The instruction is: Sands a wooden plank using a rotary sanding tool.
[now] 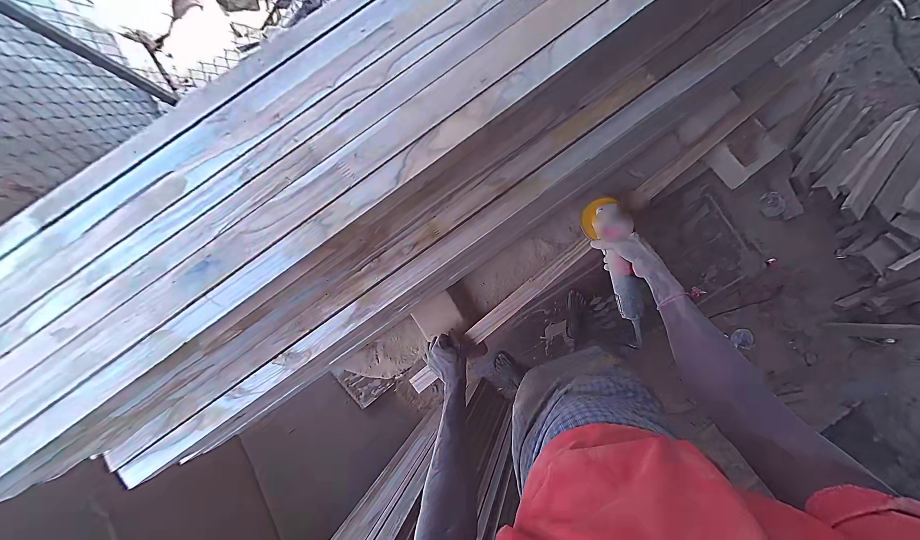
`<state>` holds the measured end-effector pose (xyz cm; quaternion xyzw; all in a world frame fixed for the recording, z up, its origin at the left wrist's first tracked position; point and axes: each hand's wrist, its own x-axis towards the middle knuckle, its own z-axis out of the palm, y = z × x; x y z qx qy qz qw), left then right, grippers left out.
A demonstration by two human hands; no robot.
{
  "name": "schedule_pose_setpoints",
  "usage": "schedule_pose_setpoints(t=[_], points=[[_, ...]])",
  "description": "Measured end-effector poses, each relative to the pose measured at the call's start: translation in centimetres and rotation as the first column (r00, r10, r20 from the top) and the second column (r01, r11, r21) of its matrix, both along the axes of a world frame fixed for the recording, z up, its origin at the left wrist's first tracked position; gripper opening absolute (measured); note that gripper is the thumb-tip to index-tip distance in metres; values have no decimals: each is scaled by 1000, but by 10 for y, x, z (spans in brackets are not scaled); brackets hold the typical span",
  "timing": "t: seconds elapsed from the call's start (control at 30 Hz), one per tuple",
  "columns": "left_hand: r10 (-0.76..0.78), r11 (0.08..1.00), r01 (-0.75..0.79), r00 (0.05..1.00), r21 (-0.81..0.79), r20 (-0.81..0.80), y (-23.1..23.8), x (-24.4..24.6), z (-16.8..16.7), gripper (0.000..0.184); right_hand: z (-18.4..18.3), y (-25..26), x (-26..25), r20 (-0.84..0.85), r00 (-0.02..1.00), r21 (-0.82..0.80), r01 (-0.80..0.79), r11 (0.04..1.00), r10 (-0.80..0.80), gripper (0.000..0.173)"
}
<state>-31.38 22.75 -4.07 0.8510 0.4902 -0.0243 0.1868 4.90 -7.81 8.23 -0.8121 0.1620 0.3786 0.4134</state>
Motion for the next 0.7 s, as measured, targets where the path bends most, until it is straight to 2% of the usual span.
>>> schedule_pose_setpoints(t=[0.1, 0.2, 0.3, 0.43, 0.5, 0.6, 0.67, 0.7], points=[[-13, 1000, 14, 999, -27, 43, -40, 72, -1, 43, 11, -44, 71, 44, 994, 8, 101, 995, -101, 62], [62, 998, -64, 996, 21, 56, -71, 121, -2, 44, 11, -90, 139, 86, 975, 19, 202, 979, -203, 65], [105, 990, -108, 994, 95, 30, -81, 134, -9, 43, 23, -125, 188, 121, 955, 10, 273, 962, -272, 65], [80, 986, -79, 997, 149, 5, -81, 131, -11, 42, 29, -153, 199, 111, 942, 7, 318, 948, -317, 66], [92, 983, -90, 996, 157, -8, -81, 133, -13, 42, 19, -150, 186, 54, 974, -17, 220, 975, -218, 64], [101, 985, -98, 995, 142, -12, -82, 134, -10, 41, 26, -103, 129, -35, 997, -79, -69, 994, 67, 58], [92, 987, -91, 996, 133, 0, -81, 134, -5, 40, 34, -61, 79, -53, 958, -96, -286, 953, 282, 58], [87, 987, -88, 996, 138, 9, -82, 131, -4, 40, 20, -43, 59, -41, 917, -119, -399, 909, 397, 62]])
